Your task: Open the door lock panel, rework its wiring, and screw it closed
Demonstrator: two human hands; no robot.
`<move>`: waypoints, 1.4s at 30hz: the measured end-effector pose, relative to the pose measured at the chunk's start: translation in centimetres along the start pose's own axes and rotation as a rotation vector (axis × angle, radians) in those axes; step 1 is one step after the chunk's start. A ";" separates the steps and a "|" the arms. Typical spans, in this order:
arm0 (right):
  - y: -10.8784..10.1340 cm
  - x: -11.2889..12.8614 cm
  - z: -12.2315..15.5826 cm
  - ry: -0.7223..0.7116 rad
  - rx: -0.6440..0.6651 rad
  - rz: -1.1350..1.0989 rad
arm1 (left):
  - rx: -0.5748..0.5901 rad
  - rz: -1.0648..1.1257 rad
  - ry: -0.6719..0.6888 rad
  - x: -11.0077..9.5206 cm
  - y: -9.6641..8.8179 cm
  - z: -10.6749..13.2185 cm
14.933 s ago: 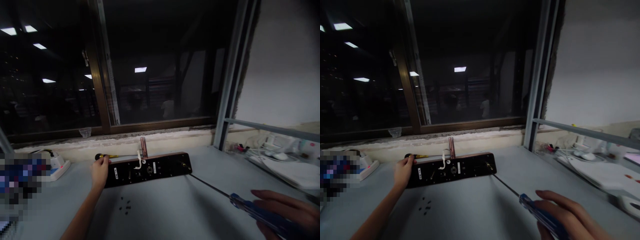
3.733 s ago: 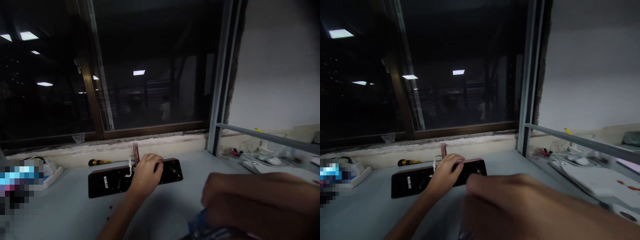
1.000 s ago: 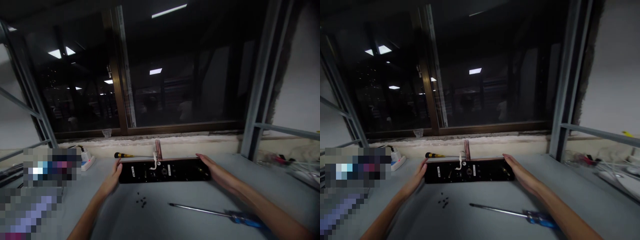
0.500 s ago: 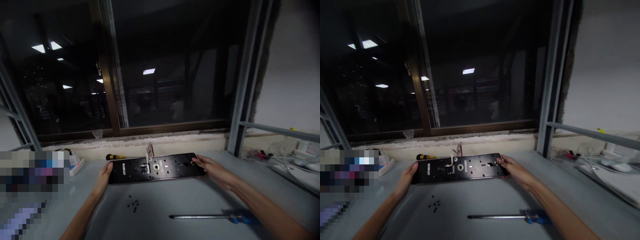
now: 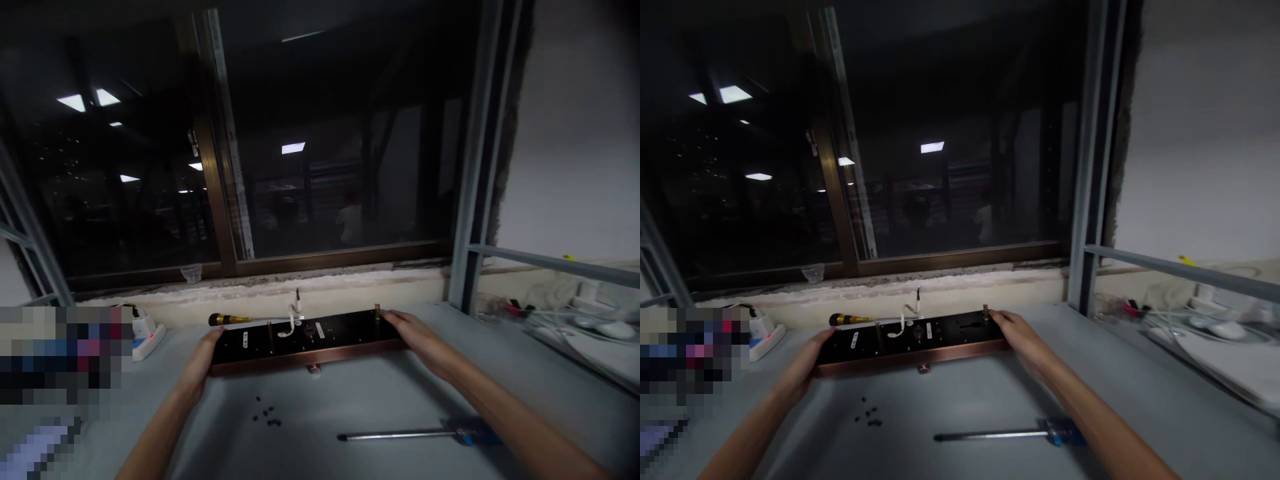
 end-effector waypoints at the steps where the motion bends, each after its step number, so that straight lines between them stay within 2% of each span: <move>1: 0.0 0.1 0.0 -0.039 -0.029 0.039 | -0.027 -0.076 0.026 -0.1 -0.2 0.0; 3: 0.2 0.4 0.0 -0.128 -0.072 0.116 | -0.102 -0.307 0.171 -0.9 -0.4 0.2; 5: 0.5 0.8 0.2 -0.219 -0.077 0.188 | -0.137 -0.528 0.432 -2.3 -0.1 0.9; 6: 0.6 1.0 0.2 -0.260 -0.067 0.220 | -0.097 -0.584 0.554 -3.0 0.3 1.3; 8: 0.7 1.2 0.4 -0.322 -0.041 0.276 | 0.081 -0.626 0.683 -4.3 1.6 2.0; 11: 0.5 1.1 0.4 -0.386 -0.003 0.329 | 0.310 -0.634 0.669 -5.7 3.4 2.3; 14: 0.3 0.9 0.2 -0.430 0.040 0.347 | 0.433 -0.551 0.646 -6.4 4.4 2.0; 16: 0.3 0.9 0.2 -0.445 0.057 0.351 | 0.475 -0.471 0.629 -6.5 4.5 1.8; 20: 0.3 1.2 0.2 -0.448 0.043 0.355 | 0.471 -0.414 0.581 -6.4 4.4 1.4; 30: 0.3 1.4 -0.4 -0.444 0.037 0.377 | 0.519 -0.431 0.590 -7.3 4.4 0.7; 42: 0.6 0.7 -0.3 -0.445 0.016 0.367 | 0.449 -0.452 0.626 -6.6 4.5 1.5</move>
Point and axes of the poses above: each hand's wrist, its own z-axis away from the middle knuckle, its own y-axis out of the palm, x = y × z, the point moved 2 cm from there along -z, towards the middle knuckle, and after that the axes turned 1 degree about z, right-handed, at the moved point
